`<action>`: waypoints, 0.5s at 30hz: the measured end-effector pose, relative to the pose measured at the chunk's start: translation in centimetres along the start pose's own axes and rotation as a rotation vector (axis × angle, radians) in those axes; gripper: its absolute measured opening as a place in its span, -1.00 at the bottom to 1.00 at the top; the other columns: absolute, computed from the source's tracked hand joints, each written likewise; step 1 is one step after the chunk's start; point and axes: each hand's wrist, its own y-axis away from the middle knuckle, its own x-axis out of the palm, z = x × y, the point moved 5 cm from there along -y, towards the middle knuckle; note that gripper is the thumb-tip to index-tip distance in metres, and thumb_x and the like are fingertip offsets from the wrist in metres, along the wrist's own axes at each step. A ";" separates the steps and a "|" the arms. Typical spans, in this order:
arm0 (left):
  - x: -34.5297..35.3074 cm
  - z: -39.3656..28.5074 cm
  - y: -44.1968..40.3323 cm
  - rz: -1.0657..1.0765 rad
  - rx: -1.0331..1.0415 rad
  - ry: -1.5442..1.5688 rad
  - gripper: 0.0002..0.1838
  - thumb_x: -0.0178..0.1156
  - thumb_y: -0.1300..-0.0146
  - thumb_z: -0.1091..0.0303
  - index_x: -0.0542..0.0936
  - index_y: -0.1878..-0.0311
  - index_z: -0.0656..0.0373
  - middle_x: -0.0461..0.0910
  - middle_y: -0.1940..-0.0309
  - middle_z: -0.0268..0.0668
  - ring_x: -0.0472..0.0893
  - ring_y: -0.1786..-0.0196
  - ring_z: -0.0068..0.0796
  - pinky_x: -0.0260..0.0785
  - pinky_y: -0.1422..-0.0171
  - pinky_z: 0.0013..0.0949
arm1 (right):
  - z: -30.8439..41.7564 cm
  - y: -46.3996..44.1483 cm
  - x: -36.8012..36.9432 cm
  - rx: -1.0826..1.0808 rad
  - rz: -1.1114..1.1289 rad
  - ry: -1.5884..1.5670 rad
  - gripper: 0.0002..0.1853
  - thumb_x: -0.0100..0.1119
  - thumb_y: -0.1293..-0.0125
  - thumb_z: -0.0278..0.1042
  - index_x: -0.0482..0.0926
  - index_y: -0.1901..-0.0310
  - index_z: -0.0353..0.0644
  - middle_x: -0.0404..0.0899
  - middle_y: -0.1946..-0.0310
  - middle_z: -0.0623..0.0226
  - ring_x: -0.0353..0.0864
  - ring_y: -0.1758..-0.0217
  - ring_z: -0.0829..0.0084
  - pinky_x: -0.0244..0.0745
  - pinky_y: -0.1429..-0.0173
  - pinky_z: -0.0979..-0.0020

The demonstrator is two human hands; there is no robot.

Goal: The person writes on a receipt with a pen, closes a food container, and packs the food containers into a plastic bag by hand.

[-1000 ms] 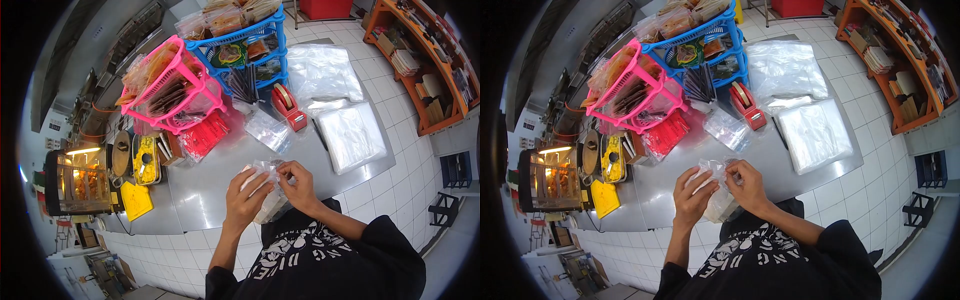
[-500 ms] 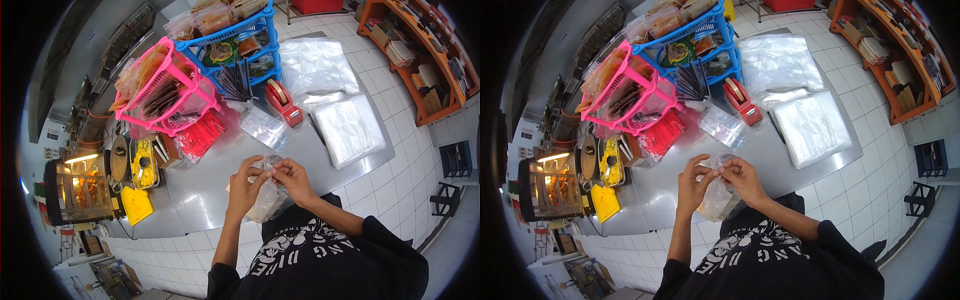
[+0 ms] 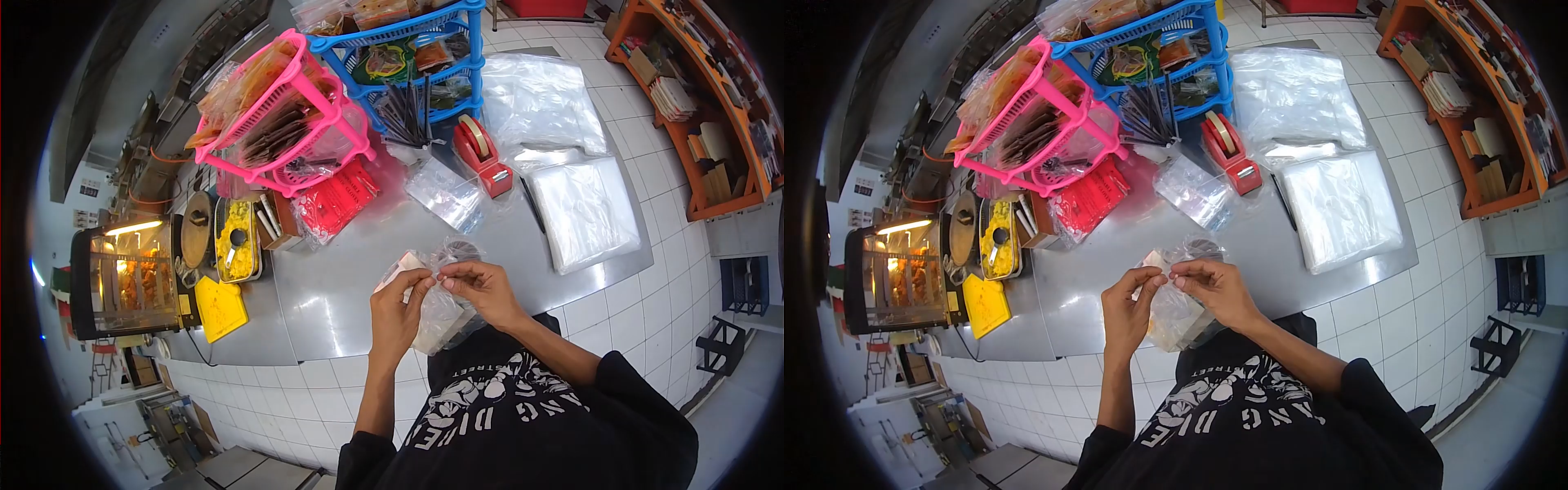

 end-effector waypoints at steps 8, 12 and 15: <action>0.5 -1.8 0.2 0.023 0.073 -0.087 -0.88 0.29 -0.25 0.42 0.68 0.19 0.24 0.69 0.37 -0.19 0.64 0.37 -0.44 0.43 0.26 -0.42 | -0.4 -0.2 -0.4 -0.007 -0.070 -0.116 -0.66 0.28 -0.30 -0.47 0.38 -0.03 -0.26 0.67 0.17 0.24 0.60 0.09 0.60 0.48 -0.03 0.55; 0.7 -1.6 0.3 0.009 0.089 -0.119 -0.88 0.29 -0.25 0.42 0.68 0.19 0.24 0.69 0.37 -0.19 0.64 0.38 -0.44 0.41 0.31 -0.42 | -0.4 -0.2 -0.4 -0.012 -0.092 -0.104 -0.67 0.28 -0.30 -0.47 0.38 -0.01 -0.26 0.68 0.19 0.23 0.60 0.10 0.60 0.48 -0.03 0.55; 0.6 -1.5 0.3 -0.025 0.090 -0.128 -0.88 0.30 -0.25 0.42 0.68 0.20 0.25 0.70 0.36 -0.19 0.64 0.38 -0.44 0.41 0.34 -0.42 | -0.4 -0.2 -0.4 -0.031 -0.093 -0.100 -0.68 0.28 -0.30 -0.47 0.38 -0.01 -0.26 0.69 0.19 0.23 0.60 0.10 0.60 0.48 -0.04 0.55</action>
